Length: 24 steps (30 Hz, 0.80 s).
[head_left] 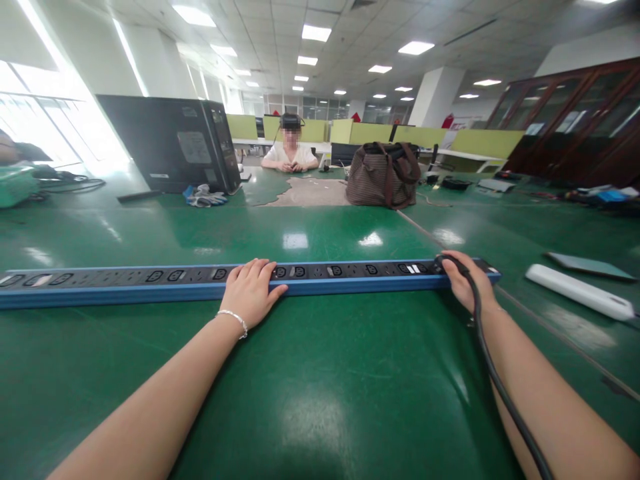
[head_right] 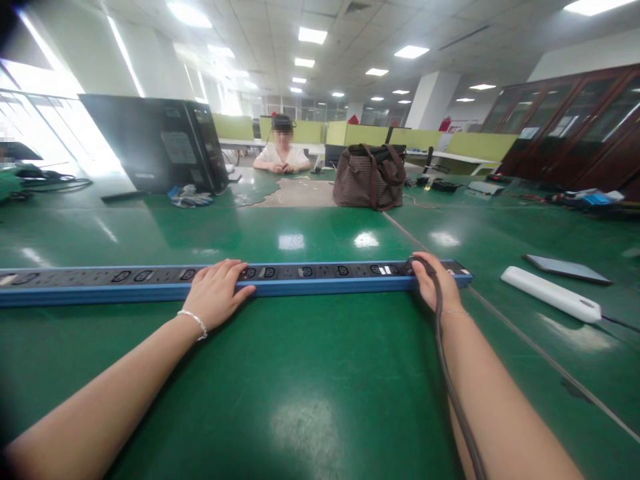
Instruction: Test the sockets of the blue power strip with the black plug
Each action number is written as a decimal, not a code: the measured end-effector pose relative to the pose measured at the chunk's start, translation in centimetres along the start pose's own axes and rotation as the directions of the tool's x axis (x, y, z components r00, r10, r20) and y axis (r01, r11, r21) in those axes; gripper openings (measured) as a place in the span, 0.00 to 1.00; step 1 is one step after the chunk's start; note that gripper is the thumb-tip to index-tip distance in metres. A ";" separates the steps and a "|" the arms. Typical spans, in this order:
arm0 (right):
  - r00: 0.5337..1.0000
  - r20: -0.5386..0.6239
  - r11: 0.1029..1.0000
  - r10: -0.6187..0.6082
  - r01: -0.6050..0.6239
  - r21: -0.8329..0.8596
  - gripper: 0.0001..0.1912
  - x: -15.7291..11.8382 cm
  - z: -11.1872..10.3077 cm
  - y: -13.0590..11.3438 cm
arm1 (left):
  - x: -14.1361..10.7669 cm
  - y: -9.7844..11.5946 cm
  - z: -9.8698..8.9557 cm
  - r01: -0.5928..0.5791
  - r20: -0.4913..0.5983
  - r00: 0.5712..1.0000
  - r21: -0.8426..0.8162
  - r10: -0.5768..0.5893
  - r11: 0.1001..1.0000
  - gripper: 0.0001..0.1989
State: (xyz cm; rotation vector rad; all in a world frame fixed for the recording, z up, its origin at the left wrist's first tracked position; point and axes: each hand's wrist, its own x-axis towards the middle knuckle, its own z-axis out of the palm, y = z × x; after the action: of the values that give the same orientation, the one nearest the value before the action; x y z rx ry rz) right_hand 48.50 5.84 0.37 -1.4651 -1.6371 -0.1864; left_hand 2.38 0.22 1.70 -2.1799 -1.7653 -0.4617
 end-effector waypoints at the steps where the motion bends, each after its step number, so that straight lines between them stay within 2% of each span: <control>1: 1.000 0.015 1.000 -0.005 0.005 -0.012 0.20 0.1 -0.1 0.1 | 0.0 0.0 0.0 0.000 0.002 1.000 0.001 0.000 1.000 0.25; 7: 0.998 0.065 0.997 0.025 -0.020 -0.072 0.20 0.1 -0.4 -0.5 | 0.0 0.0 0.0 0.007 0.009 1.000 0.004 -0.007 1.000 0.26; 17: 0.995 0.063 0.992 0.083 -0.077 -0.098 0.19 -0.5 -0.1 -1.1 | 0.0 0.0 0.0 0.001 -0.002 1.000 -0.006 -0.001 1.000 0.26; 24: 0.990 0.096 0.974 0.101 -0.078 -0.214 0.18 0.0 -0.4 -1.2 | 0.0 0.0 0.0 -0.004 -0.002 1.000 0.002 0.004 1.000 0.26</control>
State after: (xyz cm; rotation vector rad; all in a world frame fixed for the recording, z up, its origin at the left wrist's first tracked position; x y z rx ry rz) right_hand 47.71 5.20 1.10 -1.7319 -1.6717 -0.2398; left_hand 2.40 0.21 1.68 -2.1808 -1.7591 -0.4607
